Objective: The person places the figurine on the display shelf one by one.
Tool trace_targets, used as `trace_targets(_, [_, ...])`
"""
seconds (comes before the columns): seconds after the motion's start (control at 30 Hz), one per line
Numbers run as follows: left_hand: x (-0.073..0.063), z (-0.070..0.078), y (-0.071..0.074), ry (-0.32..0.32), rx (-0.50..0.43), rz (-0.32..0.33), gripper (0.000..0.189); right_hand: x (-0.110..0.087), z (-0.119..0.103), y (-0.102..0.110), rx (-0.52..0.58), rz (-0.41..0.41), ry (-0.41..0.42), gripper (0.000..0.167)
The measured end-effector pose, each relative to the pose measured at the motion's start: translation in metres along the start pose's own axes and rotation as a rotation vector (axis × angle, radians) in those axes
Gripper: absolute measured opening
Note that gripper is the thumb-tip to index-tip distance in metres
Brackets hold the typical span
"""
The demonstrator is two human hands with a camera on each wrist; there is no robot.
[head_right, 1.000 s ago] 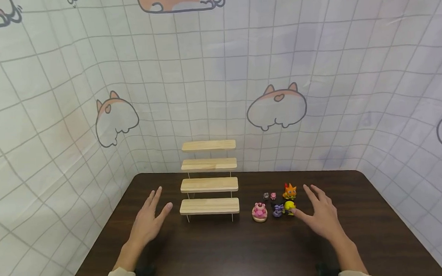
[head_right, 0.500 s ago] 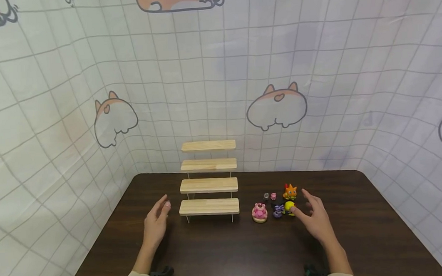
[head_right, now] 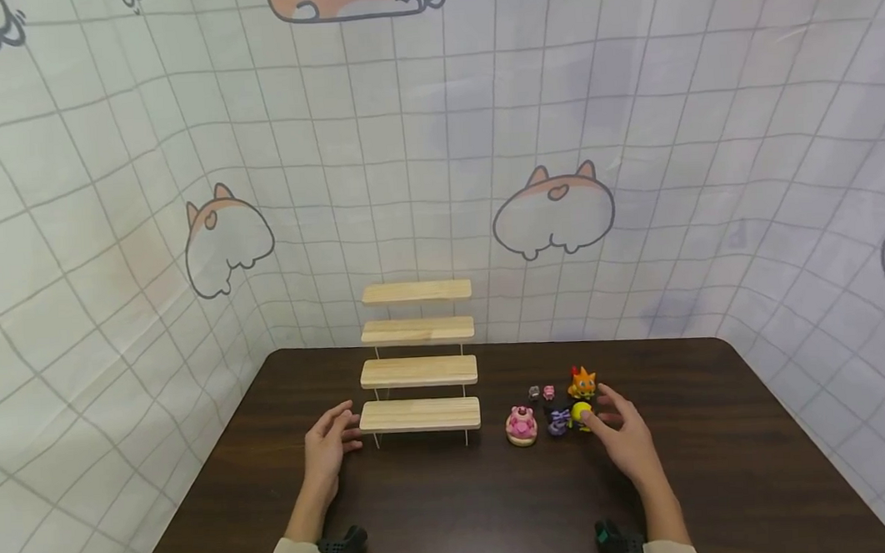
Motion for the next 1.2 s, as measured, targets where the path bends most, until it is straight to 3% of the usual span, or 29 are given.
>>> trace_targets(0.13, [0.008,-0.008,-0.002,0.022,-0.017,-0.004,0.038,0.001,0.006,-0.003,0.017,0.005,-0.02,0.075])
trace_targets(0.4, [0.011,-0.008,-0.007,0.023,-0.038,0.001,0.033,0.006,0.015,-0.004,0.016,0.003,-0.056,0.065])
trace_targets(0.67, [0.015,-0.011,-0.008,0.029,-0.035,-0.024,0.028,0.005,0.019,-0.007,0.061,-0.013,-0.094,0.067])
trace_targets(0.83, [0.017,-0.011,-0.005,0.028,-0.029,-0.021,0.029,0.007,0.021,-0.009,0.065,-0.018,-0.081,0.068])
trace_targets(1.2, [0.015,-0.013,-0.007,0.031,-0.03,-0.037,0.029,0.008,0.021,-0.009,-0.038,-0.009,-0.041,0.064])
Point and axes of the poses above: each hand's wrist, its own x-axis towards the middle knuckle, its own y-axis out of the back of the hand, z = x × y, the point moved 8 cm from there along x, towards the middle knuckle, and after that the axes turned 13 degrees about y, right-handed, at the moved point
